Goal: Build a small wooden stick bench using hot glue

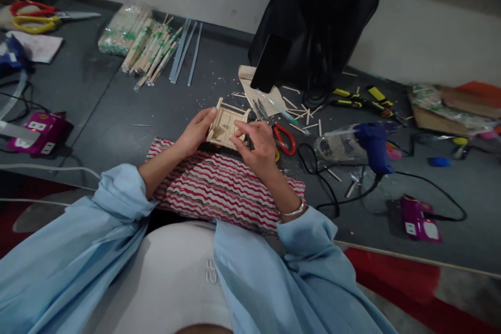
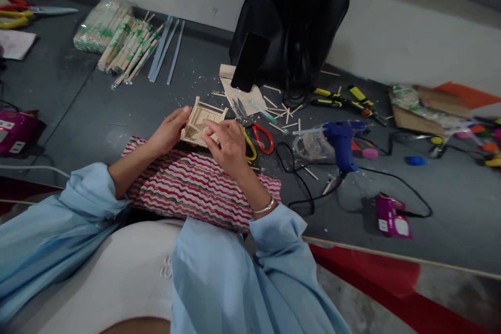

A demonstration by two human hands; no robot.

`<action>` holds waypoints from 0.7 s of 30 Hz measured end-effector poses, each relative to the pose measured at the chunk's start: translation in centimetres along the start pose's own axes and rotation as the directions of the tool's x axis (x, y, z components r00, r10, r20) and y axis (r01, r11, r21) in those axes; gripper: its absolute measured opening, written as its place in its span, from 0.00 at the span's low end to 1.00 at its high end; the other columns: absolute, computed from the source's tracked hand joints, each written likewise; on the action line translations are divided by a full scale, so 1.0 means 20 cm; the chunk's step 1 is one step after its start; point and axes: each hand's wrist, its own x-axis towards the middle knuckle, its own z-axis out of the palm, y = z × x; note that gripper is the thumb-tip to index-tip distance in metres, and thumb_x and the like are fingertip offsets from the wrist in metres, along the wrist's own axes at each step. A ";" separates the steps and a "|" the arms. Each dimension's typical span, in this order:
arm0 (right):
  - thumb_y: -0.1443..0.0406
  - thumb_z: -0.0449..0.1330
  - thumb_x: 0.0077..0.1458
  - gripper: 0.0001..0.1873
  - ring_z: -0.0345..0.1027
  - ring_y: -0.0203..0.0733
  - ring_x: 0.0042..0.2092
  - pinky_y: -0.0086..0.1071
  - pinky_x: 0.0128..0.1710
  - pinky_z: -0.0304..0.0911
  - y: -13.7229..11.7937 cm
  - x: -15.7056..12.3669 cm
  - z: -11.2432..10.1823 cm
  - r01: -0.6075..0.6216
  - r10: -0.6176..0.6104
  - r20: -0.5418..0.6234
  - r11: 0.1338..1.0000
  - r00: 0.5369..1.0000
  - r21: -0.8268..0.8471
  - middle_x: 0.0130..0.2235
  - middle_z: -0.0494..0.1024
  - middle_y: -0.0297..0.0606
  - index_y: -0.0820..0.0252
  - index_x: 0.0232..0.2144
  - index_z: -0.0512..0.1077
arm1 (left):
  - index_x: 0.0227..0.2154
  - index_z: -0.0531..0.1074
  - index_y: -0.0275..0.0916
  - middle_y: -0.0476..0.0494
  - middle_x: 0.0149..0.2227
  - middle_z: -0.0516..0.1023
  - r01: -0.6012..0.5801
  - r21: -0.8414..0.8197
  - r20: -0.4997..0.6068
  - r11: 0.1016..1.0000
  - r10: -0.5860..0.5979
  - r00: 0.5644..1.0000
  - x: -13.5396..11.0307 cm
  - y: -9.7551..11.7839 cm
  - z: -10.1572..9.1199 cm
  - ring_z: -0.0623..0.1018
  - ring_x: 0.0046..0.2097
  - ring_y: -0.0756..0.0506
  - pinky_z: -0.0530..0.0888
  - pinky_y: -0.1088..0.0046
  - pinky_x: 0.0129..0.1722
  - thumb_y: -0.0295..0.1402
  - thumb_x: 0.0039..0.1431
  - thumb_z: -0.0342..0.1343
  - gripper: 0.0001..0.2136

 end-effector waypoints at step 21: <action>0.50 0.60 0.59 0.20 0.77 0.42 0.41 0.40 0.44 0.75 0.35 0.02 0.06 -0.326 0.487 -0.378 0.849 0.787 0.416 0.42 0.81 0.39 0.55 0.47 0.75 | 0.37 0.81 0.37 0.44 0.38 0.78 -0.297 0.388 0.099 0.873 0.281 0.955 0.05 -0.03 -0.09 0.76 0.33 0.52 0.75 0.79 0.33 0.37 0.51 0.67 0.12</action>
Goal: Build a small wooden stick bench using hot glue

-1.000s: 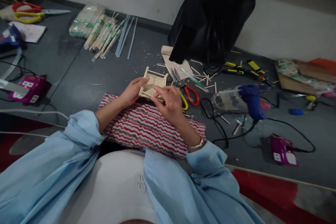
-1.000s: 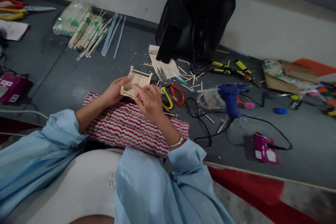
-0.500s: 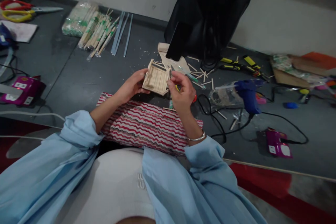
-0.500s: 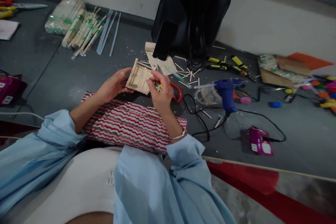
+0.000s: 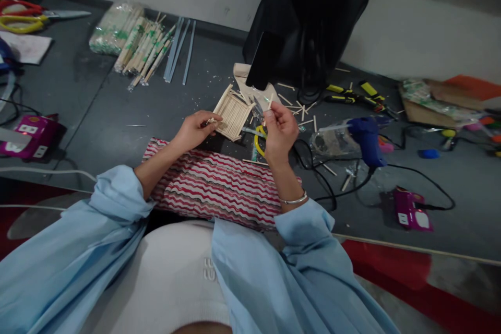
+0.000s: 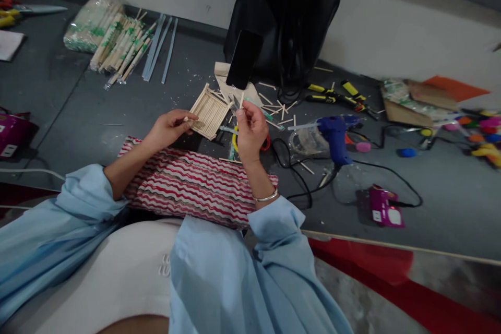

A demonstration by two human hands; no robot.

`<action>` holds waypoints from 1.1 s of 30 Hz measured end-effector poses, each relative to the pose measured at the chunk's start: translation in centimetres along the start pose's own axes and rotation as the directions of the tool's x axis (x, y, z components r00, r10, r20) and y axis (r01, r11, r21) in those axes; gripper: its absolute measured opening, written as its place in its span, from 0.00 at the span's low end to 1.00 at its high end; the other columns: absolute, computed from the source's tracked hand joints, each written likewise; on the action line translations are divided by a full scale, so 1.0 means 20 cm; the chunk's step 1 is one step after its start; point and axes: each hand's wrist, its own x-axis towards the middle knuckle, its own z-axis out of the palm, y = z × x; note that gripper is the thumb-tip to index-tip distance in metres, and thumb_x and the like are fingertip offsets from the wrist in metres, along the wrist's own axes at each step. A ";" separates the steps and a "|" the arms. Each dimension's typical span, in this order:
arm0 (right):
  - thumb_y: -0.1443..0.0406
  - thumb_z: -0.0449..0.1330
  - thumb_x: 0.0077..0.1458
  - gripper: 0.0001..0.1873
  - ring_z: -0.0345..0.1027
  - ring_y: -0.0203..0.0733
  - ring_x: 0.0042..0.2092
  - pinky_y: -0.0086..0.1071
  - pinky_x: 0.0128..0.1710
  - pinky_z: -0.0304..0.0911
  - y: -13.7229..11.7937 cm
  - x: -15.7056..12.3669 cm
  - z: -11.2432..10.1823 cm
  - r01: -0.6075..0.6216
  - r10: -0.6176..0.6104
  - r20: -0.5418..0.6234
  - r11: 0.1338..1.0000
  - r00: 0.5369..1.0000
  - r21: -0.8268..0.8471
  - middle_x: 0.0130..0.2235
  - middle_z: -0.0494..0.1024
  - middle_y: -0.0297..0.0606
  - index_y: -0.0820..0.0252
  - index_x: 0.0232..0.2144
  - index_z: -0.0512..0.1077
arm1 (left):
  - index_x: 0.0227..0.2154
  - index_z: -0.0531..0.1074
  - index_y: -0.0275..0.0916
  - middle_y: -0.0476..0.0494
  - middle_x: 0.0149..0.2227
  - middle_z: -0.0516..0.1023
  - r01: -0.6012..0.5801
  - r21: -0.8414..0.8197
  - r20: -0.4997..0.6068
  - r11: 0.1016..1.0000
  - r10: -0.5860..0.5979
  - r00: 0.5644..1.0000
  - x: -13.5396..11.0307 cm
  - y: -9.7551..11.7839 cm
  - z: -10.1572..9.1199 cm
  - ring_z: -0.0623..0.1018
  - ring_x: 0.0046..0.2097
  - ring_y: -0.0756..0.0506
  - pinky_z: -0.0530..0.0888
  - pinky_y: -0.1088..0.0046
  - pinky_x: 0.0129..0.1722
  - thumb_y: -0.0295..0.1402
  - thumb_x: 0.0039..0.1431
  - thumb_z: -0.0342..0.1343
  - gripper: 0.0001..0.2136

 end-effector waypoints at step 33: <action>0.66 0.60 0.62 0.10 0.68 0.45 0.47 0.43 0.49 0.59 -0.31 -0.14 -0.02 0.654 -0.540 0.369 0.620 0.757 -0.434 0.39 0.80 0.37 0.51 0.44 0.78 | 0.35 0.81 0.38 0.44 0.40 0.76 -0.177 -0.192 0.042 0.965 0.188 0.981 -0.05 0.11 0.02 0.75 0.32 0.53 0.76 0.80 0.25 0.45 0.54 0.67 0.14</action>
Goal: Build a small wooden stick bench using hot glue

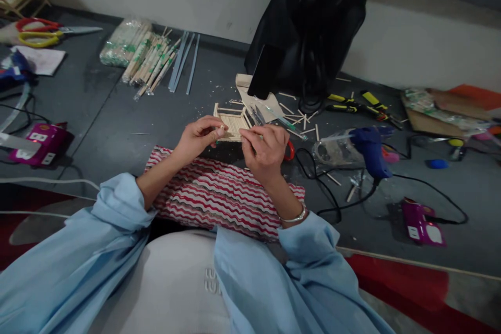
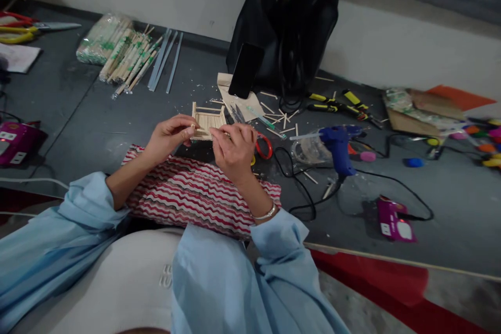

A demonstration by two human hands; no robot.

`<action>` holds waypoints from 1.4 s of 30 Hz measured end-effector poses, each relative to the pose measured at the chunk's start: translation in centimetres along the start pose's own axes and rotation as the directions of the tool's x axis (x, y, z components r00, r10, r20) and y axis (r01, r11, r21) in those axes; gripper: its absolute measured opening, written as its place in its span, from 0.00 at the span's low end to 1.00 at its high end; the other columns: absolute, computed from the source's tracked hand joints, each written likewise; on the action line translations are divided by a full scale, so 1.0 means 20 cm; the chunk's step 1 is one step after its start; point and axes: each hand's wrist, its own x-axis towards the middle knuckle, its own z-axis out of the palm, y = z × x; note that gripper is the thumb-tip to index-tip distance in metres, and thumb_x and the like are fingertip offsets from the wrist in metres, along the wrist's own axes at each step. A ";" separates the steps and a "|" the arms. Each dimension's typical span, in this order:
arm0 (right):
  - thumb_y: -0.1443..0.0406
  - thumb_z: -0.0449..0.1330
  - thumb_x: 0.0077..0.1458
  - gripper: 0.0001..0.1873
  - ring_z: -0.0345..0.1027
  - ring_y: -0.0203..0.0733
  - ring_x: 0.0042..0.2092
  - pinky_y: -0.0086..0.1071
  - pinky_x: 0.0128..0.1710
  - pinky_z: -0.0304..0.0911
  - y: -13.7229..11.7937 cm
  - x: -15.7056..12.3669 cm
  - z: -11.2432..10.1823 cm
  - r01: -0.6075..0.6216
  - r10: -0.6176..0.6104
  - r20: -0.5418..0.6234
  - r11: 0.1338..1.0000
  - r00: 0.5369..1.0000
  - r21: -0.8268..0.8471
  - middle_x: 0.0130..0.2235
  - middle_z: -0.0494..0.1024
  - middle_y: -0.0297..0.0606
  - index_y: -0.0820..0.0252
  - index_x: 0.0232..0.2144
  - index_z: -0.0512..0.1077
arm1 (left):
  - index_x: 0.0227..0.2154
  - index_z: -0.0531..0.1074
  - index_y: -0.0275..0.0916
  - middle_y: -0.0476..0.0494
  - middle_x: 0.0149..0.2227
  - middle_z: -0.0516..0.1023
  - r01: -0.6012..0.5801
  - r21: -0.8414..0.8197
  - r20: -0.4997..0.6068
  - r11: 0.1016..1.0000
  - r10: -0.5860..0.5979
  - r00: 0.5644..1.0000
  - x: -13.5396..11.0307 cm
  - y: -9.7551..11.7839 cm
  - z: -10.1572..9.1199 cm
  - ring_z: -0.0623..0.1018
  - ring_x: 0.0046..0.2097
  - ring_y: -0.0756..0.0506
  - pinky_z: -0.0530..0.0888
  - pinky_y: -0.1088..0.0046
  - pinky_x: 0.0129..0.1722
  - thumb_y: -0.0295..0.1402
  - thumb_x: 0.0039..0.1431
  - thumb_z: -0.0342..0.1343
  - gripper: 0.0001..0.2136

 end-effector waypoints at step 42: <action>0.57 0.64 0.58 0.21 0.77 0.45 0.46 0.45 0.53 0.71 0.05 -0.02 0.07 -0.418 0.416 0.188 0.577 0.890 0.702 0.44 0.81 0.39 0.53 0.53 0.71 | 0.25 0.75 0.38 0.51 0.26 0.74 0.124 -0.142 -0.108 0.982 -0.140 0.984 -0.01 0.08 0.02 0.70 0.22 0.56 0.66 0.81 0.21 0.38 0.46 0.70 0.11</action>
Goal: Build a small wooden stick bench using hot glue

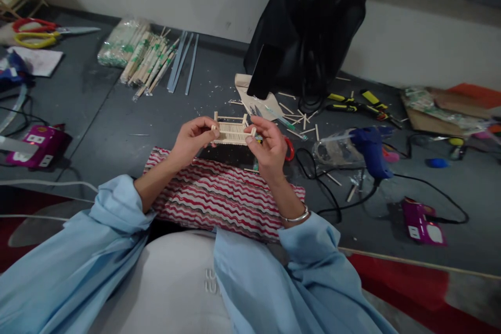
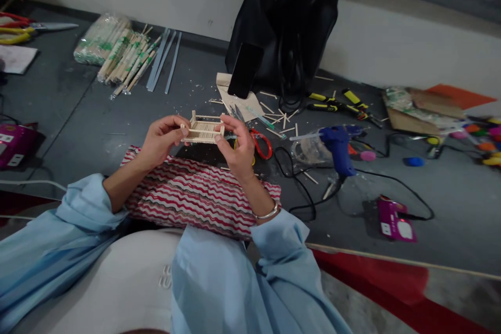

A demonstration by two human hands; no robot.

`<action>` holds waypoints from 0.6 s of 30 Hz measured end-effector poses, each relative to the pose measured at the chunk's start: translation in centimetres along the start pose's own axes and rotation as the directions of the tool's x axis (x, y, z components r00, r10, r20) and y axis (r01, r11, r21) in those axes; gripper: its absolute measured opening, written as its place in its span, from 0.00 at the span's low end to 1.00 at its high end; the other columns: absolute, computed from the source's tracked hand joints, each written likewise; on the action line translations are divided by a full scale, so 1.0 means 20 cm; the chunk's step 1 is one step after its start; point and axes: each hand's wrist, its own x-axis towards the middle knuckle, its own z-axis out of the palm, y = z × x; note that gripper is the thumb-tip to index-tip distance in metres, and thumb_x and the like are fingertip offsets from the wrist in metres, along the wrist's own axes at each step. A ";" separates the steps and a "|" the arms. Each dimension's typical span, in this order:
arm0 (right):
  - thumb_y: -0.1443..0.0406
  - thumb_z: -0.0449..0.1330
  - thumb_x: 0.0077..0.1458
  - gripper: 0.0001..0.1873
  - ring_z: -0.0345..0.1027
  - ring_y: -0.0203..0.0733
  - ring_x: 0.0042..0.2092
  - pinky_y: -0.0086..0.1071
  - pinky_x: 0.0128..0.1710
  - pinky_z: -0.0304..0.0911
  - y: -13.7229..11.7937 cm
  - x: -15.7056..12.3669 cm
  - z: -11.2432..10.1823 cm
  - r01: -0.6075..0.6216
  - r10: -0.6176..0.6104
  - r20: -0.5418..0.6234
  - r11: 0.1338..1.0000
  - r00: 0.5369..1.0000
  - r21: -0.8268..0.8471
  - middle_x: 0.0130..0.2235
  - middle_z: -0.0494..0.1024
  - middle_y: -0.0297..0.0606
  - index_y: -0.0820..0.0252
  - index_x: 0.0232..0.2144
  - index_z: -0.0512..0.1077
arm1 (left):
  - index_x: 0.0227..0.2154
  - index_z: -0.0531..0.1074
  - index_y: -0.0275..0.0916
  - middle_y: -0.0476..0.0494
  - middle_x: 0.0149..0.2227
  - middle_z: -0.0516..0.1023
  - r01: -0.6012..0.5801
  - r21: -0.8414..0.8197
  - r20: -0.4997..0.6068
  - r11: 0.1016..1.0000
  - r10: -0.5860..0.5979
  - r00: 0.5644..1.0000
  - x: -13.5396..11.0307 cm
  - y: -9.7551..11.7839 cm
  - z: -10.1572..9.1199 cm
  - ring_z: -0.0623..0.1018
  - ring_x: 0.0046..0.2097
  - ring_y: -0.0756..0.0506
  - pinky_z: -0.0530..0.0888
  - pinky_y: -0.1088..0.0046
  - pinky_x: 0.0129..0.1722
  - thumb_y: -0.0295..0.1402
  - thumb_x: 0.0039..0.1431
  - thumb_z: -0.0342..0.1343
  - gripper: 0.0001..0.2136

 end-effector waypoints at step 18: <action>0.60 0.64 0.58 0.19 0.76 0.44 0.44 0.44 0.51 0.70 0.00 -0.01 0.01 -0.007 0.008 -0.019 0.999 1.000 0.039 0.41 0.80 0.36 0.52 0.52 0.72 | 0.26 0.73 0.38 0.51 0.28 0.73 -0.023 0.019 0.031 1.000 0.022 0.999 -0.01 0.00 0.02 0.71 0.25 0.55 0.71 0.79 0.24 0.43 0.47 0.70 0.15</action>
